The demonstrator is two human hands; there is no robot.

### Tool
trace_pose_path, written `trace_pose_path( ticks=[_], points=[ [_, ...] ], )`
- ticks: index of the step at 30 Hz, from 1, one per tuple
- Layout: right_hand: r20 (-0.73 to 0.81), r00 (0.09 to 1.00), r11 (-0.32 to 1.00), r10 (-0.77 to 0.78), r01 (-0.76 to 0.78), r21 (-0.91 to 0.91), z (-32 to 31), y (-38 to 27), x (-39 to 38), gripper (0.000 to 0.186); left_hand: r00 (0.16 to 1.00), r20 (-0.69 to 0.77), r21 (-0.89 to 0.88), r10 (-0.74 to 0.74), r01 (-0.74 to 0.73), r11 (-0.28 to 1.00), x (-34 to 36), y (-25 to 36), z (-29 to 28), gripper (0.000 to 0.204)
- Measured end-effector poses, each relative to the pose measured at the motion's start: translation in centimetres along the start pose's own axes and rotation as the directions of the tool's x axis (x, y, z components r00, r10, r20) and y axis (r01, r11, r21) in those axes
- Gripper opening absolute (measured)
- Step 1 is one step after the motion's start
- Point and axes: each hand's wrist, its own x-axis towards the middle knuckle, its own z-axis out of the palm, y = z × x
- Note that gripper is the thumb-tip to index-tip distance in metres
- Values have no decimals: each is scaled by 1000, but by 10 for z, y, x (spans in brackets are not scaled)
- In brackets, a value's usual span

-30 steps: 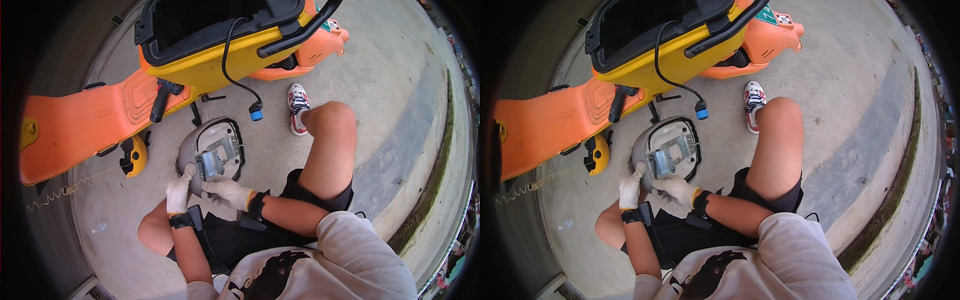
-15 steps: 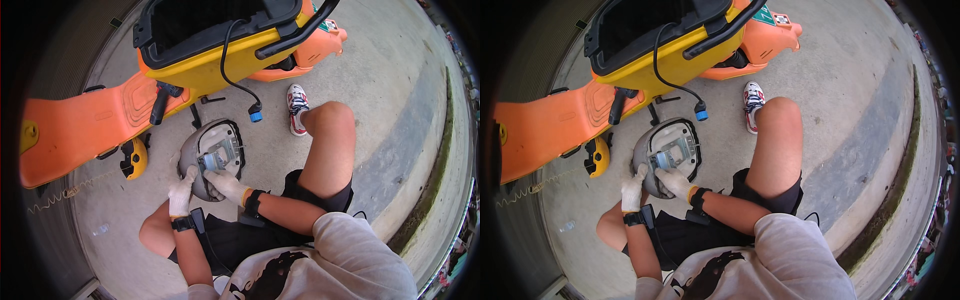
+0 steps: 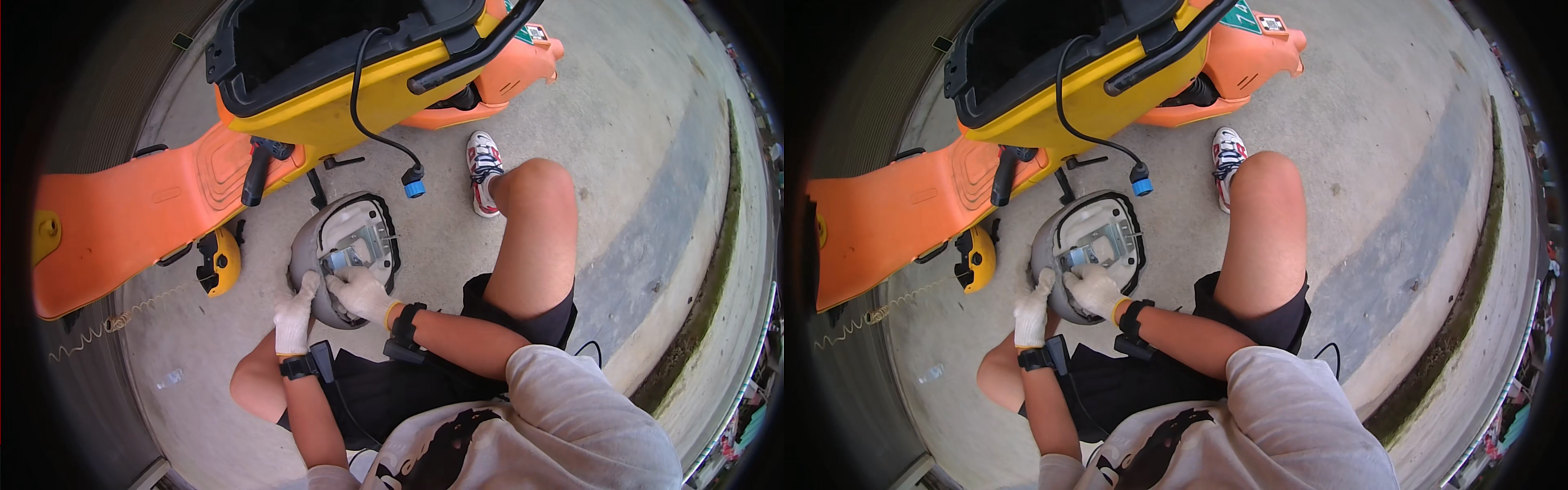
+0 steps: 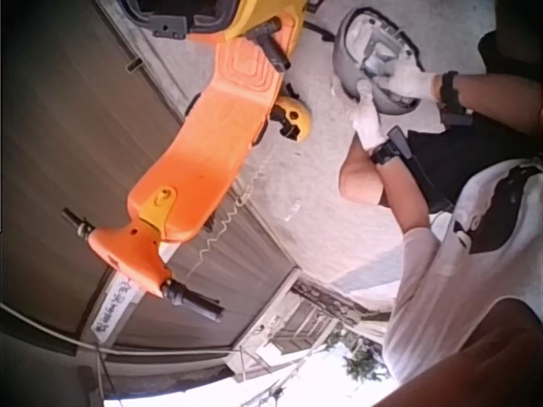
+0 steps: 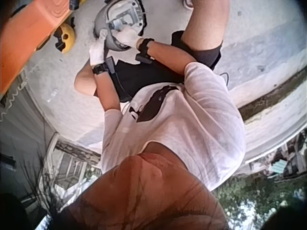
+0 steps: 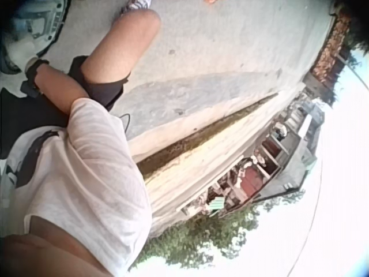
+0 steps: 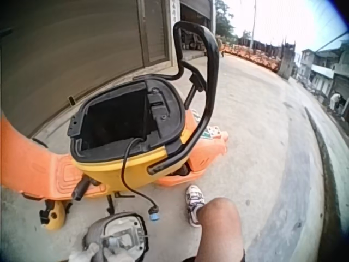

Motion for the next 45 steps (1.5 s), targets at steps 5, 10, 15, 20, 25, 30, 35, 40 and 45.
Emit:
trace_pose_path(
  ticks=[5, 10, 15, 20, 25, 30, 35, 40, 45],
  points=[
    [-119, 838, 744, -532, 396, -539, -4, 10, -5, 34, 995, 14, -16, 98, -98, 995, 2, -11, -6, 68],
    [-37, 887, 600, -459, 279, -750, -7, 2, -10, 27, 996, -2, 78, 93, -93, 993, 5, -16, -6, 68],
    [-33, 853, 534, -522, 296, -792, -4, 7, -4, 19, 989, 16, 86, 144, -145, 986, 4, -18, -6, 68],
    [-39, 858, 524, -513, 277, -806, -4, 9, 2, 13, 994, 7, 101, 106, -106, 989, 1, -15, -2, 68],
    [33, 881, 521, -473, 309, -795, -7, 7, 11, 27, 997, 18, 26, 81, -81, 996, 1, -7, 2, 68],
    [39, 871, 522, -489, 328, -788, -5, 7, 11, 25, 987, 11, 158, 162, -162, 974, 6, -17, -4, 70],
    [27, 894, 546, -448, 297, -783, -3, 2, 4, 24, 984, 2, 217, 177, -173, 961, 6, -19, -6, 71],
    [-64, 912, 679, -404, 252, -690, 0, 2, 0, 26, 990, 8, 198, 140, -139, 970, 5, -19, -4, 71],
    [-48, 940, 708, -338, 220, -671, 0, 1, 11, 29, 996, 18, 127, 89, -90, 988, 2, -9, -2, 69]
  ],
)
